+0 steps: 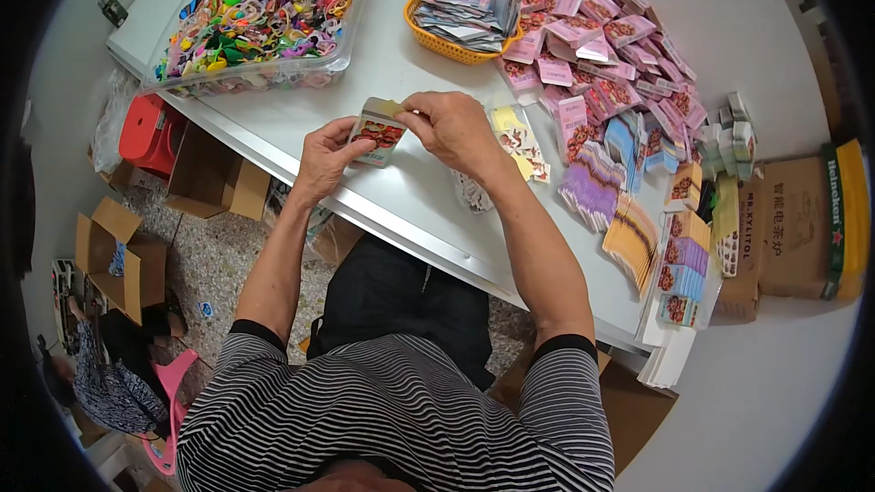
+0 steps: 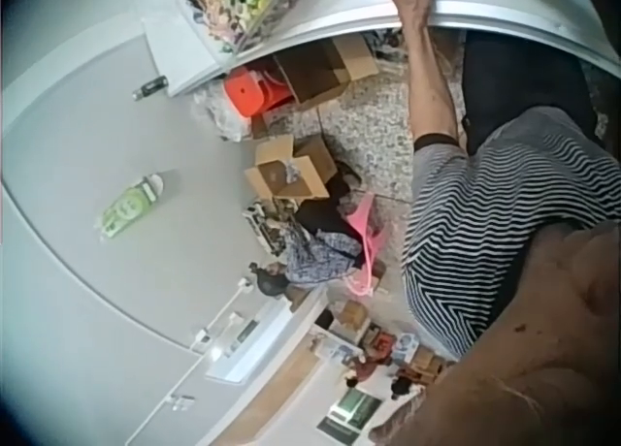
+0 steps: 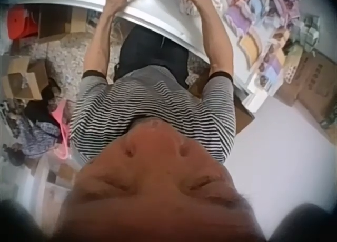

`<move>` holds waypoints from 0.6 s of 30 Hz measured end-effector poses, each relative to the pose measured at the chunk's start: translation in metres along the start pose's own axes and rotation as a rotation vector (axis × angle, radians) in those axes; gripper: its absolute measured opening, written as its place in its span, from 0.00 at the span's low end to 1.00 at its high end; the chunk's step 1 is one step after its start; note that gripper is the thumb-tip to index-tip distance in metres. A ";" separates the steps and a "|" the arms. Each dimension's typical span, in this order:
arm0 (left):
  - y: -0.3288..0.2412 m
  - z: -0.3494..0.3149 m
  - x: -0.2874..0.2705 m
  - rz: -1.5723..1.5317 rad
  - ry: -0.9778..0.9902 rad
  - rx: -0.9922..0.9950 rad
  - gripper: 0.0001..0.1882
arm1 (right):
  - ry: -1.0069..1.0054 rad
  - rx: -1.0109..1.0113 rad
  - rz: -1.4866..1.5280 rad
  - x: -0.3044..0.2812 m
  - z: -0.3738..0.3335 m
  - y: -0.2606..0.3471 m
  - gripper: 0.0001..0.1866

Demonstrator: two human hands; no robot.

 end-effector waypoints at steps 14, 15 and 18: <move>0.001 0.008 -0.029 -0.045 -0.017 0.052 0.21 | -0.225 0.135 0.216 -0.048 0.007 -0.058 0.10; 0.002 0.007 -0.032 -0.046 -0.017 0.049 0.21 | -0.209 0.226 0.199 -0.049 0.006 -0.073 0.11; 0.001 0.005 -0.036 -0.038 -0.028 0.051 0.21 | -0.100 0.177 0.005 -0.036 -0.014 -0.080 0.14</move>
Point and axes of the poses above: each hand's wrist, its own z-axis towards the middle knuckle, its own x-axis out of the palm, y = z × x, the point moved 10 cm from there along z, towards the middle knuckle, and after that the axes turned 12 degrees about x, right-handed, at the moved point
